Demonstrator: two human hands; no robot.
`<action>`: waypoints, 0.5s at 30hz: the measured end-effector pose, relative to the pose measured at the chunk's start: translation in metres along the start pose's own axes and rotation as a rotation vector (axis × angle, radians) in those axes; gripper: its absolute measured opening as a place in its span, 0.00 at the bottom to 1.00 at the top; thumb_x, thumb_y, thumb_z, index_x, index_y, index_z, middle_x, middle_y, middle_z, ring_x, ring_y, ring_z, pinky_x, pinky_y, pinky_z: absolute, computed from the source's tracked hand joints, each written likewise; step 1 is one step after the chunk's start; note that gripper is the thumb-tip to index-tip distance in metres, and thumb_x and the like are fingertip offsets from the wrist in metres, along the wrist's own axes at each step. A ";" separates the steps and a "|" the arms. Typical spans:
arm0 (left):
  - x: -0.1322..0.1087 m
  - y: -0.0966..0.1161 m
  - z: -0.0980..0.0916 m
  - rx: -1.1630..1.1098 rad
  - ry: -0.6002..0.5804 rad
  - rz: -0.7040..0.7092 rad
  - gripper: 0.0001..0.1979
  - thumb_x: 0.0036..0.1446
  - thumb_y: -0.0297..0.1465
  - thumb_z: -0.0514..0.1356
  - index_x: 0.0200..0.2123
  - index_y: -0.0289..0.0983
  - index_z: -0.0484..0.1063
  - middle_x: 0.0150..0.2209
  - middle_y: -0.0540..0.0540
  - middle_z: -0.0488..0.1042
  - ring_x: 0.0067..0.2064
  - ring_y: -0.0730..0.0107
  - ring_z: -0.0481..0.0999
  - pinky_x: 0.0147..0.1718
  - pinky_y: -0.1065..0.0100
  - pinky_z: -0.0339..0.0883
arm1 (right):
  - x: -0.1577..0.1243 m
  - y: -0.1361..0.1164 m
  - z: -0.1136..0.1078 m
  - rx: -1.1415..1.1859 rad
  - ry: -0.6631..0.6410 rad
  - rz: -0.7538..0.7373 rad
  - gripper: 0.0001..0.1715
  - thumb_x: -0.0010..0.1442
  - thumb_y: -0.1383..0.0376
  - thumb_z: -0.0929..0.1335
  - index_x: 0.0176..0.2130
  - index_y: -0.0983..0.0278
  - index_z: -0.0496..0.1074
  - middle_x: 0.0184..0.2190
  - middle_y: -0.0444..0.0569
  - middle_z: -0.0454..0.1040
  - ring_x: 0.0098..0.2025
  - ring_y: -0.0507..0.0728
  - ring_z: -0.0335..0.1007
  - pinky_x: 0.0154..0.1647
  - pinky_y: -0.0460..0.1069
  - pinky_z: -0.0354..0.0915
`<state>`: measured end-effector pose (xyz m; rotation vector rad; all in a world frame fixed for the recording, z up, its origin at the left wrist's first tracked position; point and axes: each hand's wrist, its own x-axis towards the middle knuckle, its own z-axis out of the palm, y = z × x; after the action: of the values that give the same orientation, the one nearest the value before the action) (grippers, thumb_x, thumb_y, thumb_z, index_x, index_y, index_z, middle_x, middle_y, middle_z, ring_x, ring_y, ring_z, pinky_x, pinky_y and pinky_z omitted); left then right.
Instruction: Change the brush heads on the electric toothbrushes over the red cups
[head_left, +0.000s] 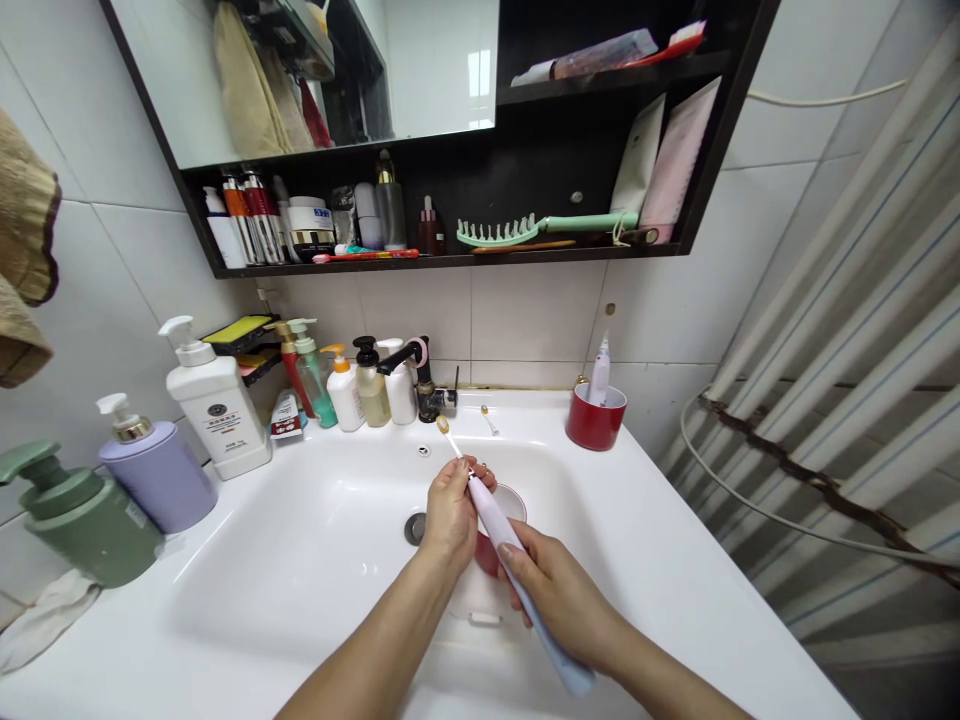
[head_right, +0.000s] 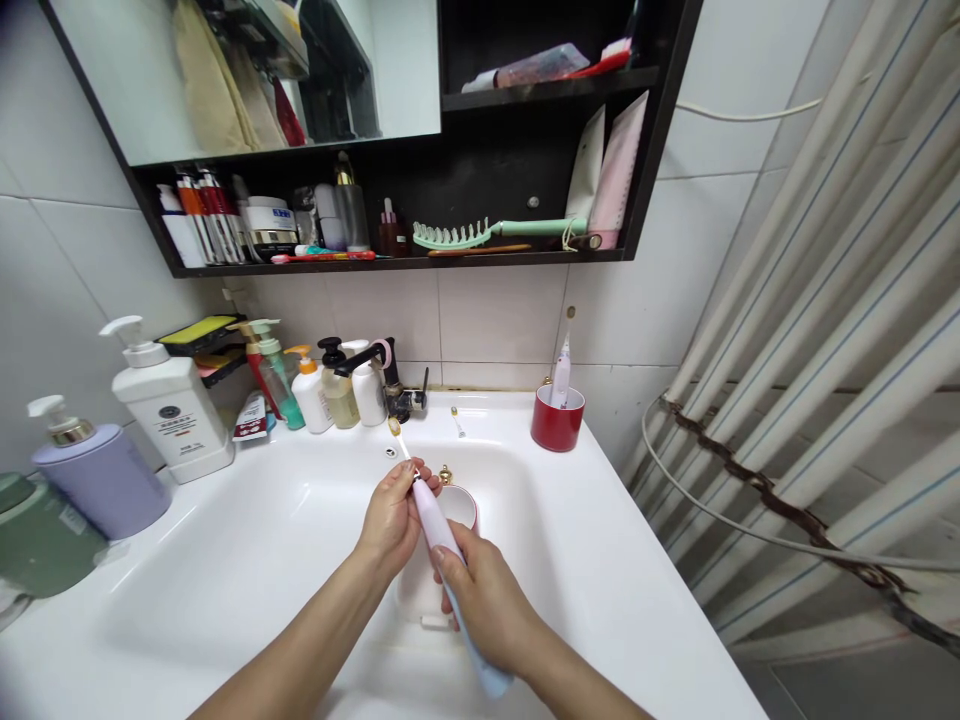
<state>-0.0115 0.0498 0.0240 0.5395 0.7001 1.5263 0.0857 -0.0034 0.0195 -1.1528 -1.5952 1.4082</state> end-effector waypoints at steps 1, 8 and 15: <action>0.000 0.000 0.000 -0.001 0.007 -0.004 0.04 0.41 0.29 0.53 0.22 0.34 0.60 0.17 0.53 0.63 0.21 0.80 0.65 0.30 0.72 0.59 | 0.000 -0.001 0.000 0.013 -0.012 0.016 0.12 0.50 0.58 0.56 0.26 0.64 0.57 0.17 0.39 0.57 0.15 0.46 0.53 0.14 0.42 0.54; 0.003 0.000 -0.001 -0.039 0.028 -0.018 0.02 0.42 0.27 0.52 0.23 0.33 0.60 0.17 0.52 0.63 0.21 0.80 0.65 0.28 0.73 0.61 | -0.001 -0.003 0.001 0.020 -0.024 0.059 0.12 0.50 0.58 0.56 0.24 0.65 0.57 0.18 0.40 0.57 0.15 0.45 0.52 0.14 0.42 0.54; 0.012 0.009 -0.009 0.020 0.048 -0.058 0.03 0.45 0.24 0.49 0.26 0.32 0.60 0.18 0.51 0.64 0.20 0.79 0.66 0.26 0.73 0.62 | -0.003 0.004 0.001 0.046 -0.063 0.054 0.13 0.51 0.58 0.54 0.26 0.66 0.57 0.21 0.41 0.58 0.16 0.45 0.54 0.13 0.41 0.54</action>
<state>-0.0247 0.0605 0.0233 0.4947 0.7620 1.4837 0.0865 -0.0064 0.0157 -1.1426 -1.5770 1.5221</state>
